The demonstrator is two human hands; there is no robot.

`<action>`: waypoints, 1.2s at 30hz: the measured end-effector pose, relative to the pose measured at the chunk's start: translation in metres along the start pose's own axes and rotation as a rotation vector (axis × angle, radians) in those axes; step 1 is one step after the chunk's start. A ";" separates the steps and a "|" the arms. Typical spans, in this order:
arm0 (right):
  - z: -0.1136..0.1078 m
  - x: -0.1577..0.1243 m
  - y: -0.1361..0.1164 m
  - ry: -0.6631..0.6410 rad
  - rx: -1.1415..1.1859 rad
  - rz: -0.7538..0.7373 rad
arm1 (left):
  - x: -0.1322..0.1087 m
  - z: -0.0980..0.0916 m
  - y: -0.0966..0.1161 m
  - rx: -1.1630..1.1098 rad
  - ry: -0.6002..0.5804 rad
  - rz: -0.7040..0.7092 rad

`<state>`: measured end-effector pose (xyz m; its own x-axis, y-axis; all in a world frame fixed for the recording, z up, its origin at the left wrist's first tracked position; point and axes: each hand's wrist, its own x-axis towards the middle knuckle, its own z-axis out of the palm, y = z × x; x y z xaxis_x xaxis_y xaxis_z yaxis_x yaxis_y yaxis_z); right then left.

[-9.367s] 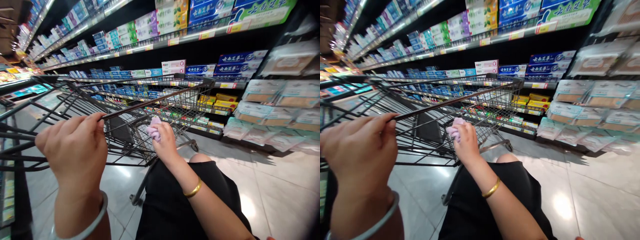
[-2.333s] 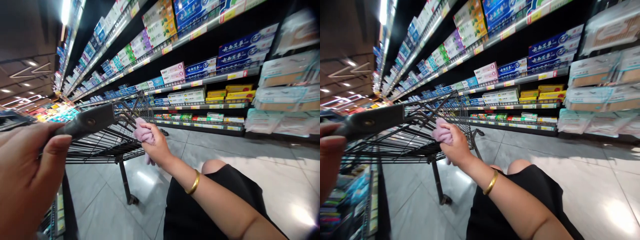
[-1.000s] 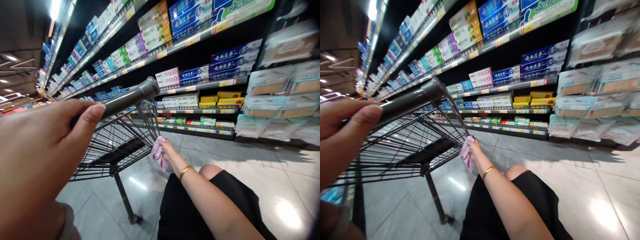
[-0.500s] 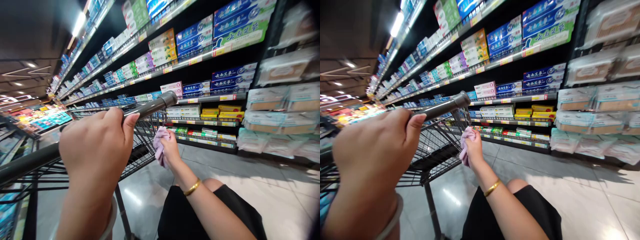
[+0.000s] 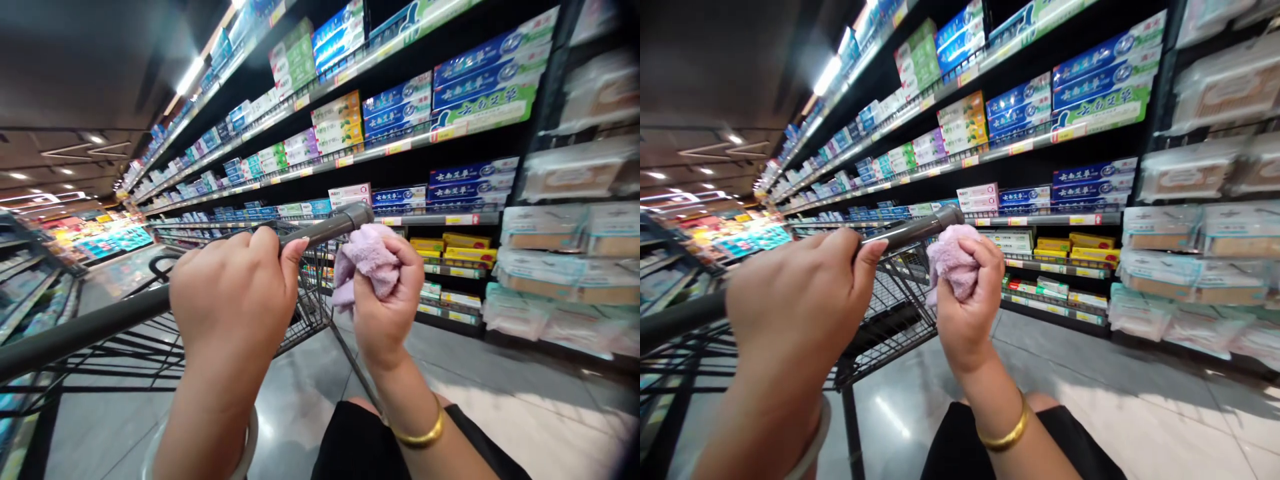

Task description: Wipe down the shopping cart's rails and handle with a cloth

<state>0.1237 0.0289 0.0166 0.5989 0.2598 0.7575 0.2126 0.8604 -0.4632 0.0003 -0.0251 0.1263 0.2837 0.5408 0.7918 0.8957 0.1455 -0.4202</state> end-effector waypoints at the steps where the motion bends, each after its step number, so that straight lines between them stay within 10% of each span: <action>1: 0.001 0.000 0.000 -0.012 -0.016 -0.053 | 0.001 0.000 0.002 -0.003 0.001 0.002; 6: 0.003 0.010 -0.002 -0.189 -0.054 -0.293 | 0.006 -0.002 0.009 -0.050 -0.027 -0.007; 12: 0.001 0.045 0.003 0.038 -0.118 -0.282 | 0.010 -0.002 0.018 -0.017 -0.035 -0.019; 18: 0.003 0.040 0.001 -0.320 -0.065 -0.354 | 0.021 0.001 0.032 -0.082 -0.122 0.012; 23: -0.005 0.050 0.027 -0.034 -0.199 -0.272 | 0.031 0.000 0.049 -0.101 -0.113 0.021; 30: 0.004 0.043 0.022 -0.267 -0.115 -0.323 | 0.034 0.004 0.054 -0.061 -0.125 0.064; 36: -0.014 0.060 0.041 -0.019 -0.206 -0.181 | 0.025 0.000 0.024 -0.236 0.010 0.299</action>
<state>0.1789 0.0736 0.0364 0.5230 0.1200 0.8438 0.4686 0.7865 -0.4023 0.0283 -0.0081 0.1356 0.5473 0.5218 0.6544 0.8264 -0.2131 -0.5212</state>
